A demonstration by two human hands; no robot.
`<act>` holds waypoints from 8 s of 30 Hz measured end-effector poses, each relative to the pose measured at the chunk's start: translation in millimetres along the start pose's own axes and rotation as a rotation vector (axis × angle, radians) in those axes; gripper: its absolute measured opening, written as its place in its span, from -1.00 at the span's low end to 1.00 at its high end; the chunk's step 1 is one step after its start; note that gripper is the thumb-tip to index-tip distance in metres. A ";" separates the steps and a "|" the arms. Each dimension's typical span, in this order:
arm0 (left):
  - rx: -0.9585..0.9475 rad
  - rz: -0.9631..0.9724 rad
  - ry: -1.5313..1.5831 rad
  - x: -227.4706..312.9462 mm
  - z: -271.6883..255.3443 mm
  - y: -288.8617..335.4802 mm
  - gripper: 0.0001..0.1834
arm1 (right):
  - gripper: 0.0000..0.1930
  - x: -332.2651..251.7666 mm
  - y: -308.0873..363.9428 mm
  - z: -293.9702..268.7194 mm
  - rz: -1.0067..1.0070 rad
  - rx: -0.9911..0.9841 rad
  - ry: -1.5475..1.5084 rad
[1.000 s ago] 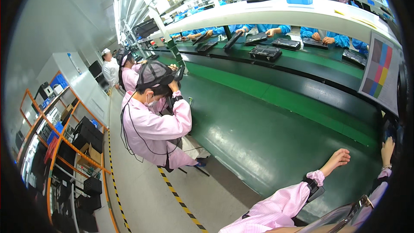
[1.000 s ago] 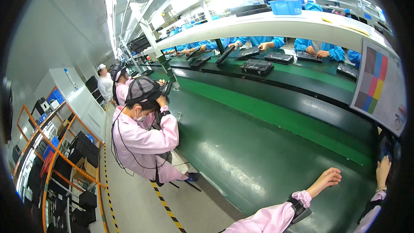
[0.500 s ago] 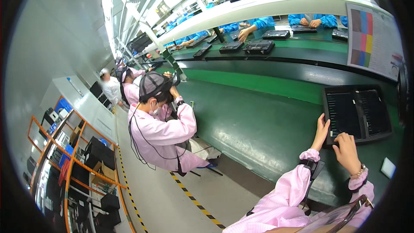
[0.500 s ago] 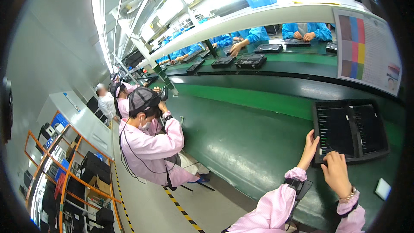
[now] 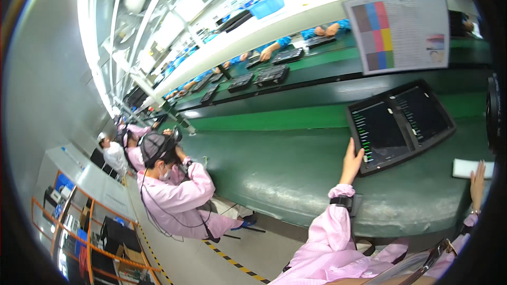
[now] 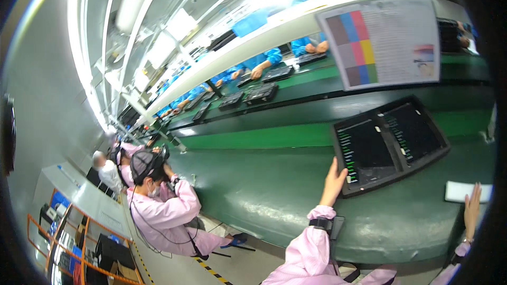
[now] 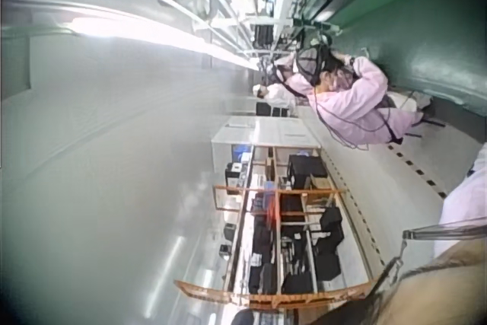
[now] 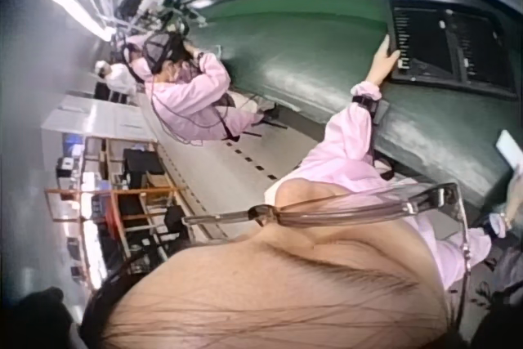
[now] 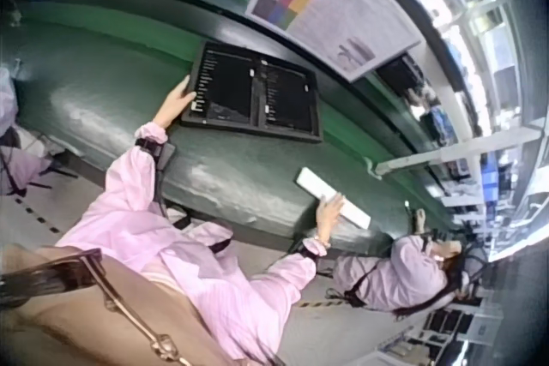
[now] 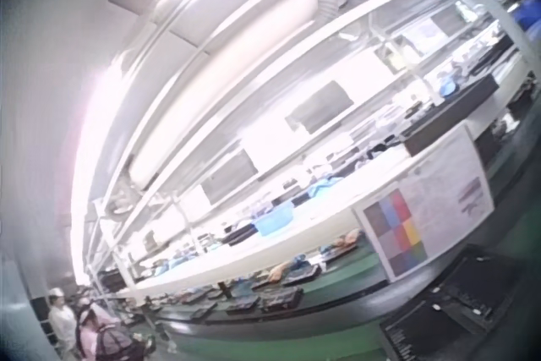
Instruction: Testing and inspecting electronic components on an assembly line using a tablet device and a white diffuser card.
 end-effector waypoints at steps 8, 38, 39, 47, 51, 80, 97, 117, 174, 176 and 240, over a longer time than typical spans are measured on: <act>-0.065 -0.089 -0.125 29.7 -36.5 2.9 -0.19 | -0.32 -107.1 -7.3 -80.9 -0.124 -0.147 -0.099; -0.363 0.063 -0.373 97.3 -126.8 111.3 -0.22 | -0.28 -247.4 -23.0 -92.8 -0.254 -0.284 -0.302; -0.370 0.065 -0.371 104.6 -123.7 105.7 -0.22 | -0.27 -244.9 -20.9 -87.8 -0.287 -0.289 -0.269; -0.302 0.414 -0.889 125.0 -101.8 75.0 -0.53 | -0.26 -214.2 -32.3 -77.8 -0.241 -0.212 -0.167; -0.320 0.396 -0.878 112.9 -102.6 70.6 -0.55 | -0.33 -229.9 -29.2 -99.5 -0.302 -0.120 -0.109; -0.315 0.082 -0.521 103.0 -113.2 181.0 0.31 | -0.58 -339.9 -14.5 -146.3 -0.567 -0.169 -0.506; -0.324 0.162 -0.572 117.3 -70.6 158.9 0.31 | -0.49 -257.8 34.2 -182.7 -0.101 0.090 -0.308; -0.385 0.332 -0.832 125.1 -87.0 179.7 -0.43 | -0.46 -442.9 93.6 -147.9 -0.579 -0.128 -0.482; -0.366 0.322 -0.924 153.1 -51.3 71.0 -0.46 | -0.50 -277.4 33.5 -142.3 -0.505 -0.015 -0.371; -0.351 0.327 -0.949 143.5 -55.4 62.6 -0.46 | -0.49 -277.2 34.0 -141.3 -0.489 -0.022 -0.384; -0.347 0.178 -0.906 150.8 -57.9 125.3 -0.49 | -0.53 -319.5 11.6 -156.0 -0.558 -0.226 -0.508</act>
Point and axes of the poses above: each hand's wrist, its own y-axis away from the middle knuckle, its own z-axis out of the palm, x = y × z, the point moved 5 cm from there along -y, towards the middle knuckle, and after that the axes turned 2 degrees about -y, right-handed, at the moved point
